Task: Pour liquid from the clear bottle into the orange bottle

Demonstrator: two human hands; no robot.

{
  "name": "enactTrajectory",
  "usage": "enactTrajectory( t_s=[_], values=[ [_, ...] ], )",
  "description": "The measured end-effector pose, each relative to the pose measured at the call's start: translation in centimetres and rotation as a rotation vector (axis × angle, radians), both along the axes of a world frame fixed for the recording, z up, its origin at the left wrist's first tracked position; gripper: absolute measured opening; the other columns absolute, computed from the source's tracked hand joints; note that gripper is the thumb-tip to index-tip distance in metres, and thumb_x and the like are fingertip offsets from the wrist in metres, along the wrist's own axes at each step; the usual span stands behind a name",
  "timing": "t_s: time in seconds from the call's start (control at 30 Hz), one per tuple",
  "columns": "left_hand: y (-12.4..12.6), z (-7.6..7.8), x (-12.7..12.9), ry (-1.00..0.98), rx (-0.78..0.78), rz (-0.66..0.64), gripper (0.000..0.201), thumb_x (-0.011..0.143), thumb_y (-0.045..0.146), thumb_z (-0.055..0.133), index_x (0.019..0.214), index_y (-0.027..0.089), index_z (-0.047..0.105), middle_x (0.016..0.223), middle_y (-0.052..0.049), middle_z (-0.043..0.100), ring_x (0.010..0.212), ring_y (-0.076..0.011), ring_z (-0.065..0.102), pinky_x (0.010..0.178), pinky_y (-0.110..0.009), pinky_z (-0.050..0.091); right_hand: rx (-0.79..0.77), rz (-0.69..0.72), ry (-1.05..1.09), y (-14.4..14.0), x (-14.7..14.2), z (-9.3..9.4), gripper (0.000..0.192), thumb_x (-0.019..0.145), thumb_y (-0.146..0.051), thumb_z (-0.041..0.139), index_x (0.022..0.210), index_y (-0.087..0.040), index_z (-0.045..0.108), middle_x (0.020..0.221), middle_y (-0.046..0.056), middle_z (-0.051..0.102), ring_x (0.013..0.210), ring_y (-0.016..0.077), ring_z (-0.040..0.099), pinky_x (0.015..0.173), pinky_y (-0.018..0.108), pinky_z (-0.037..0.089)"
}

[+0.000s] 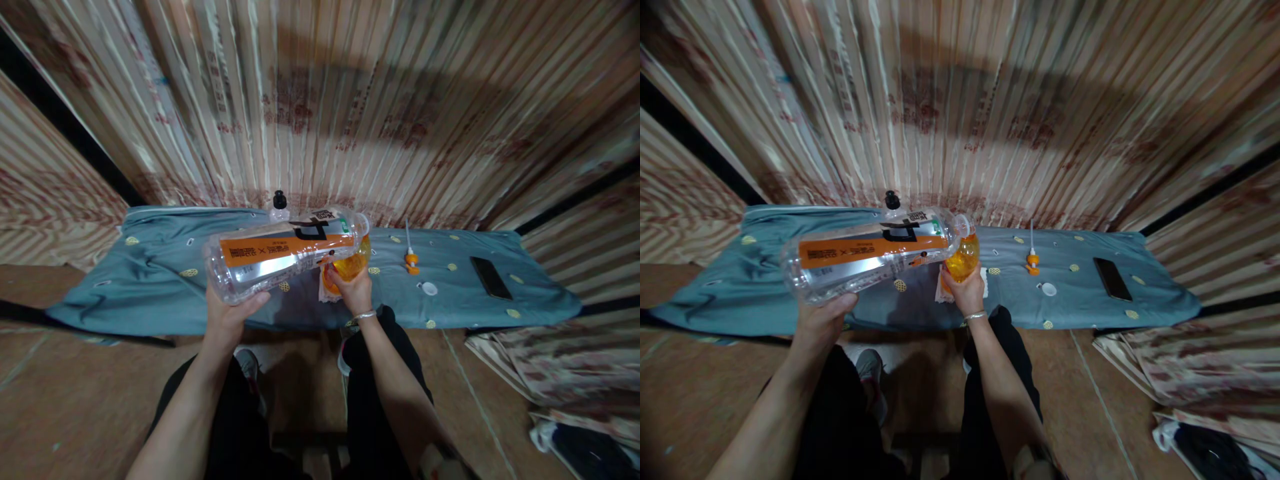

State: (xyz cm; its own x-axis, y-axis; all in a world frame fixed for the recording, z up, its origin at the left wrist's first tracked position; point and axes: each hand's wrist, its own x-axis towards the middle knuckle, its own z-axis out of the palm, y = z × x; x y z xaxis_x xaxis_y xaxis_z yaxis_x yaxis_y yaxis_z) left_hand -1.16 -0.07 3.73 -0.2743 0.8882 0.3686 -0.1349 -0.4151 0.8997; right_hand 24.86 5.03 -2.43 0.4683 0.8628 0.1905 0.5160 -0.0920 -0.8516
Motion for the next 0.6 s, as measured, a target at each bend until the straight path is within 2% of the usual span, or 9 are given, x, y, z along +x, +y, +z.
enactTrajectory(
  t_s=[0.13,0.33,0.6],
  values=[
    [-0.08,0.46,0.2,-0.052,-0.048,-0.018,0.077,0.054,0.046,0.101,0.122,0.025,0.071,0.114,-0.008,0.076,0.118,-0.0367,0.071,0.109,-0.053,0.055,0.001,0.007,-0.014,-0.03,0.06,0.01,0.08,0.059,-0.07,0.087,0.115,-0.02,0.059,0.101,0.016,0.082,0.098,0.038,0.079,0.082,0.044,0.061],
    [-0.21,0.99,0.36,-0.062,-0.055,-0.026,0.072,0.055,0.044,0.1,0.117,0.024,0.072,0.11,-0.006,0.077,0.115,-0.0346,0.072,0.106,-0.049,0.057,0.006,-0.005,-0.022,-0.03,0.07,0.0,0.078,0.059,-0.071,0.086,0.113,-0.021,0.059,0.099,0.015,0.082,0.098,0.0382,0.079,0.079,0.043,0.061],
    [-0.25,0.99,0.46,-0.067,-0.065,-0.025,0.072,0.054,0.043,0.101,0.117,0.024,0.072,0.116,-0.009,0.077,0.114,-0.0372,0.073,0.108,-0.054,0.055,-0.008,-0.002,-0.007,-0.1,-0.09,0.3,0.079,0.059,-0.071,0.085,0.114,-0.021,0.058,0.099,0.015,0.082,0.1,0.0396,0.079,0.082,0.046,0.061]
  ],
)
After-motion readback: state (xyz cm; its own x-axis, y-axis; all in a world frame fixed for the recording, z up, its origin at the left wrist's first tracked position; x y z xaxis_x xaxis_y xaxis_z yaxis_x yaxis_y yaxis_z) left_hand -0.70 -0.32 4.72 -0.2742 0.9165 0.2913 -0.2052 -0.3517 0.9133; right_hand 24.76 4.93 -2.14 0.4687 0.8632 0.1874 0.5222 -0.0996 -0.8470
